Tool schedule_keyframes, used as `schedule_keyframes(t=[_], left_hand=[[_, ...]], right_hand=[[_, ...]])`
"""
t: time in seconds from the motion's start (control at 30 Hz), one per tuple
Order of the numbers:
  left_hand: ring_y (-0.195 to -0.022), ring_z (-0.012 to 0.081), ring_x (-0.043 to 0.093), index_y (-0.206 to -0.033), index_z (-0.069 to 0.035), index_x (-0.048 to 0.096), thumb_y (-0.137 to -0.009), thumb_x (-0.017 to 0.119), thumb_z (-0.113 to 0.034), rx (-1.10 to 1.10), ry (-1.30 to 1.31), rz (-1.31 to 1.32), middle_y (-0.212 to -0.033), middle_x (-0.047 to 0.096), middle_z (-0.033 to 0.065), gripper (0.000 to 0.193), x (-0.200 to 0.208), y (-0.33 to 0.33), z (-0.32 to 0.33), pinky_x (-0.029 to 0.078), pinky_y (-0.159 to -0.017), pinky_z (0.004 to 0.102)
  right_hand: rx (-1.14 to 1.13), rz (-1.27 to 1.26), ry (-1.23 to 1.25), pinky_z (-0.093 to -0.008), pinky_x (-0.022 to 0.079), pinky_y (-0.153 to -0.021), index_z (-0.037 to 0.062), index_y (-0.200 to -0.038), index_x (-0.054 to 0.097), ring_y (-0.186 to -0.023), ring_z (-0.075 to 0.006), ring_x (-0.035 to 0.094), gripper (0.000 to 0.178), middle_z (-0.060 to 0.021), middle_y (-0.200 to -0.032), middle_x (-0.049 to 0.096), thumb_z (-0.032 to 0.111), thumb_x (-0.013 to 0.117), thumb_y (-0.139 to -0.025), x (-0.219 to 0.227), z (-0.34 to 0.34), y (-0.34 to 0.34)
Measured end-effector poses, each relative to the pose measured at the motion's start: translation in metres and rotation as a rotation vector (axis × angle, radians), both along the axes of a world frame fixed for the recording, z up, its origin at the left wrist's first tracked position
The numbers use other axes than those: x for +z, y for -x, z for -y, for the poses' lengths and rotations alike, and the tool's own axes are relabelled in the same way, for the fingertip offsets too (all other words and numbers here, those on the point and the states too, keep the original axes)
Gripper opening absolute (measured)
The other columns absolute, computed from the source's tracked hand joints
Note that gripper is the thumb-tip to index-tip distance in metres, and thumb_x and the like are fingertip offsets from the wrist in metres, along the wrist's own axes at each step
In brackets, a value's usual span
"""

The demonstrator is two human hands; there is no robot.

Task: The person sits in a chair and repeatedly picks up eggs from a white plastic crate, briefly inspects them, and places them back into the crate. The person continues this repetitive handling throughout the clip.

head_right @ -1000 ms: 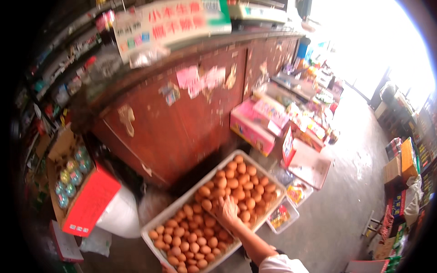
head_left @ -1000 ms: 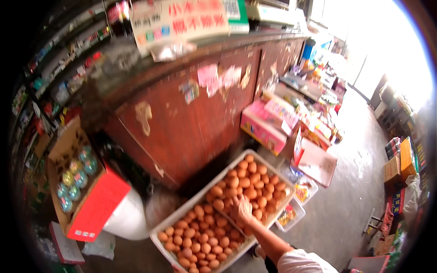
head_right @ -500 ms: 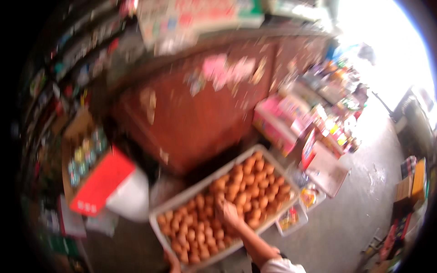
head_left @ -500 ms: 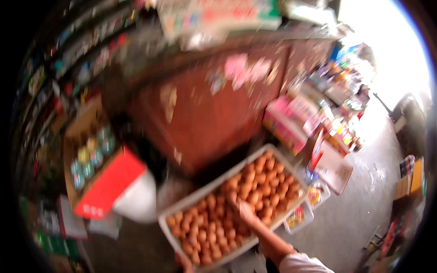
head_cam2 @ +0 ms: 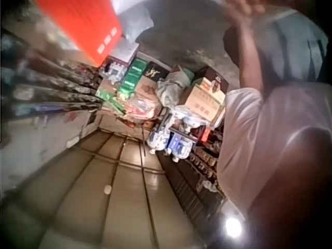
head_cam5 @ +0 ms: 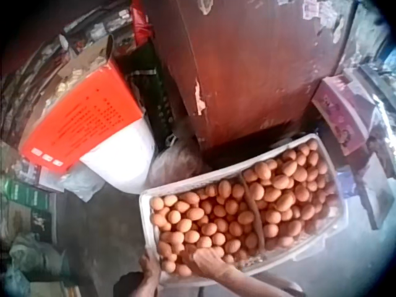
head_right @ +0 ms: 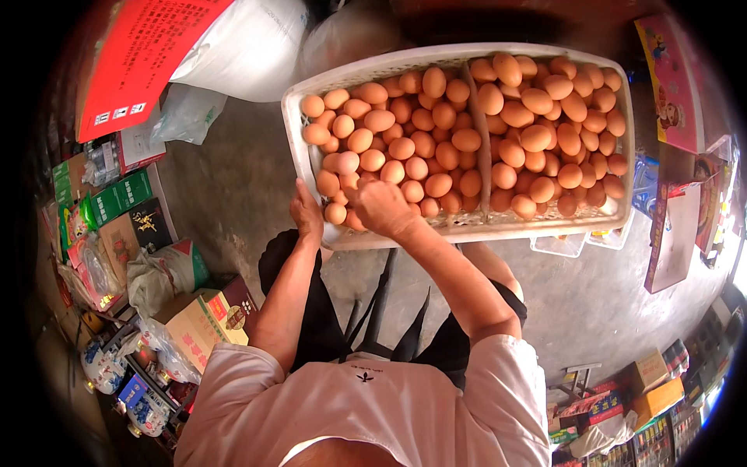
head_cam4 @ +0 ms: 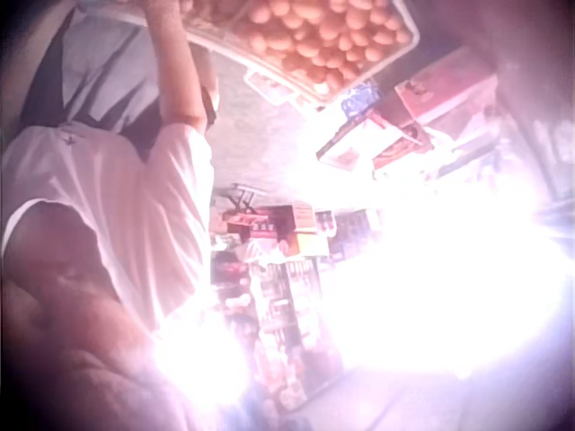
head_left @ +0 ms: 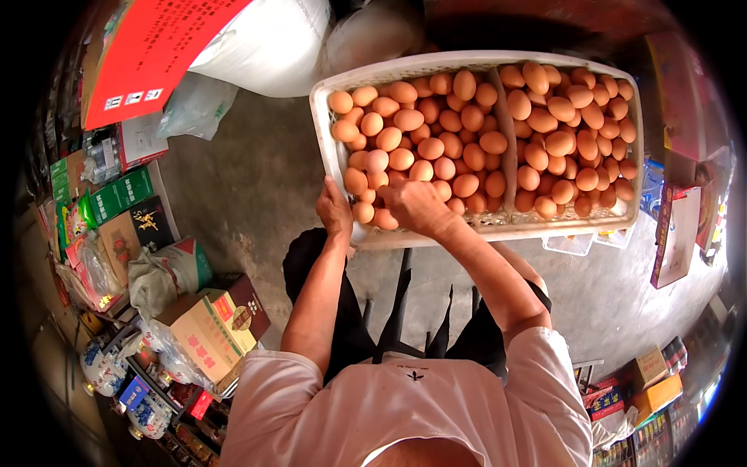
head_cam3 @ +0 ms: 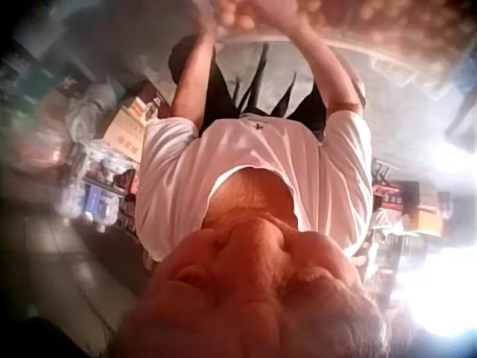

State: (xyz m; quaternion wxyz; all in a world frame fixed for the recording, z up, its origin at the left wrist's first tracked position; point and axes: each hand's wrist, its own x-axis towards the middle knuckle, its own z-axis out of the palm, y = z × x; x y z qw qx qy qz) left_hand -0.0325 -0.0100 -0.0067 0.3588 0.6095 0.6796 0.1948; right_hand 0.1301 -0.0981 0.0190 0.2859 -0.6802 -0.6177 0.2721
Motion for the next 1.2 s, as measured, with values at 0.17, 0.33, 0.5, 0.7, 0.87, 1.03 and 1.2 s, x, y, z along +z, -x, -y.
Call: schedule_keyframes(t=[0.17, 0.33, 0.5, 0.7, 0.87, 1.03, 1.2], left_hand=[[-0.078, 0.0315, 0.061, -0.097, 0.004, 0.063, -0.094, 0.033, -0.044, -0.028, 0.095, 0.026, -0.087, 0.065, 0.0206, 0.056, -0.025, 0.004, -0.001, 0.046, -0.069, 0.0411], [-0.076, 0.0365, 0.061, -0.096, 0.005, 0.062, -0.095, 0.031, -0.044, 0.025, 0.134, -0.017, -0.085, 0.065, 0.0224, 0.058, -0.013, -0.004, -0.005, 0.046, -0.068, 0.0441], [-0.08, 0.0352, 0.061, -0.1, 0.005, 0.061, -0.095, 0.031, -0.046, 0.082, 0.113, 0.035, -0.09, 0.065, 0.0225, 0.061, -0.012, -0.008, -0.004, 0.046, -0.071, 0.0432], [-0.084, 0.0335, 0.062, -0.104, 0.006, 0.061, -0.095, 0.031, -0.048, 0.028, 0.1, 0.068, -0.094, 0.065, 0.0227, 0.062, -0.004, -0.009, -0.001, 0.046, -0.074, 0.0403], [-0.091, 0.04, 0.059, -0.106, 0.008, 0.059, -0.095, 0.033, -0.045, 0.014, 0.119, 0.035, -0.099, 0.062, 0.0267, 0.06, -0.025, 0.011, -0.007, 0.045, -0.08, 0.0412], [-0.087, 0.0361, 0.058, -0.107, 0.007, 0.058, -0.095, 0.035, -0.043, 0.043, 0.114, 0.039, -0.1, 0.061, 0.0252, 0.056, -0.032, 0.012, -0.005, 0.045, -0.078, 0.0404], [-0.068, 0.015, 0.051, -0.096, -0.004, 0.057, -0.093, 0.041, -0.046, 0.303, 0.244, 0.414, -0.078, 0.053, 0.003, 0.045, -0.043, 0.021, -0.005, 0.043, -0.056, 0.0315]], right_hand=[[0.107, 0.012, 0.088, -0.0343, 0.051, -0.057, 0.0078, -0.078, 0.062, -0.069, -0.0237, 0.063, 0.009, -0.0106, -0.078, 0.06, 0.012, 0.057, -0.073, -0.004, -0.011, 0.044], [0.049, 0.283, 0.196, -0.029, 0.048, -0.051, 0.0046, -0.081, 0.059, -0.072, -0.0208, 0.057, 0.01, -0.0101, -0.082, 0.057, 0.012, 0.056, -0.075, -0.022, -0.019, 0.079], [0.105, 0.038, 0.16, -0.035, 0.05, -0.061, 0.0048, -0.088, 0.057, -0.072, -0.0274, 0.06, 0.016, -0.0142, -0.081, 0.055, 0.011, 0.059, -0.074, -0.025, -0.018, 0.064], [0.084, -0.713, 0.493, -0.035, 0.048, -0.06, 0.0022, -0.097, 0.056, -0.073, -0.025, 0.059, 0.033, -0.0145, -0.081, 0.061, 0.02, 0.061, -0.069, 0.011, -0.038, -0.001], [-0.239, -1.348, 0.525, -0.0248, 0.045, -0.058, 0.0045, -0.092, 0.056, -0.071, -0.0122, 0.054, 0.032, -0.004, -0.079, 0.056, 0.03, 0.064, -0.075, 0.057, -0.048, -0.063], [-0.402, -0.65, 0.293, -0.032, 0.047, -0.051, 0.0026, -0.074, 0.061, -0.054, -0.0216, 0.057, 0.033, -0.0106, -0.062, 0.06, 0.035, 0.064, -0.076, 0.0, -0.056, -0.032], [-0.185, 0.196, 0.273, -0.0384, 0.046, -0.051, 0.0085, -0.078, 0.057, -0.057, -0.0239, 0.058, 0.017, -0.0086, -0.062, 0.057, 0.025, 0.057, -0.076, -0.045, -0.074, 0.022]])
